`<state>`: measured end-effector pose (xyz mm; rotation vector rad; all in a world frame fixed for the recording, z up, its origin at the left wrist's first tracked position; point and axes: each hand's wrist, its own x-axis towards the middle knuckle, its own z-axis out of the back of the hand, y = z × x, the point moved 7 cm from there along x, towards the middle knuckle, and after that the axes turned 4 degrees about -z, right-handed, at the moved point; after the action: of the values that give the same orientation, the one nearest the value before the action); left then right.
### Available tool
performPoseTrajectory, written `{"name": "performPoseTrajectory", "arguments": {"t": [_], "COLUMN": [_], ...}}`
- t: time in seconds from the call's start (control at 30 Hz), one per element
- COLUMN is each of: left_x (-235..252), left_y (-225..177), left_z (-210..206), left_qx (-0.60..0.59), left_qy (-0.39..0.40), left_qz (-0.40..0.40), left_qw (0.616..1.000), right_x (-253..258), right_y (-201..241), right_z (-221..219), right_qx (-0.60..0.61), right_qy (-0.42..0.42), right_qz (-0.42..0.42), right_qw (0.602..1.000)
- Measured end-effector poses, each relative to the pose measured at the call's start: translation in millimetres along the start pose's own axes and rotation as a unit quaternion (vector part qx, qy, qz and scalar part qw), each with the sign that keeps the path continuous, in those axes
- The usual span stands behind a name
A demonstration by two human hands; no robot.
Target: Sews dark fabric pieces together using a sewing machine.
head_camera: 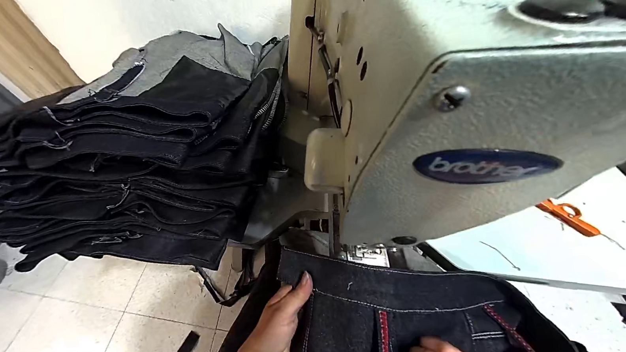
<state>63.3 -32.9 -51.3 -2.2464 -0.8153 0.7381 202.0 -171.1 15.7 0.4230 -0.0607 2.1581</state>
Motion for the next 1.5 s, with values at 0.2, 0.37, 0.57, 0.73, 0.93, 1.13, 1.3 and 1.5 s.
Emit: {"name": "performPoseTrajectory", "arguments": {"t": [0.2,0.37,0.57,0.73,0.93,1.13,1.3,1.5], "left_x": [-1.8,-2.0,-4.9,-21.8,-25.8,-7.9,-7.6,-25.4], "left_y": [-9.2,-15.2,-23.0,-71.3,-61.9,-29.7,-25.9,-45.4], "left_z": [0.3,4.0,9.3,16.7,-75.6,-75.4,-71.7,-78.6], "left_qx": [0.029,0.062,0.128,0.564,0.549,0.346,0.321,0.667], "left_qy": [-0.017,-0.047,-0.061,-0.166,0.018,-0.003,-0.051,0.019], "left_qz": [-0.021,-0.017,-0.028,-0.216,-0.203,-0.141,-0.135,-0.512], "left_qw": [0.999,0.997,0.990,0.780,0.811,0.928,0.936,0.541], "right_x": [23.8,41.2,44.1,41.1,43.7,44.4,44.9,32.9], "right_y": [-56.5,-71.5,-88.1,-98.8,-103.2,-96.7,-79.5,-82.9], "right_z": [42.7,39.3,18.0,16.7,18.2,16.8,19.5,13.8], "right_qx": [-0.138,-0.003,0.287,0.197,0.199,0.168,0.071,0.080], "right_qy": [-0.231,-0.249,-0.185,-0.229,-0.254,-0.293,-0.216,-0.168], "right_qz": [-0.123,-0.146,-0.283,-0.272,-0.274,-0.259,-0.195,-0.212], "right_qw": [0.955,0.957,0.896,0.914,0.906,0.905,0.954,0.959]}}
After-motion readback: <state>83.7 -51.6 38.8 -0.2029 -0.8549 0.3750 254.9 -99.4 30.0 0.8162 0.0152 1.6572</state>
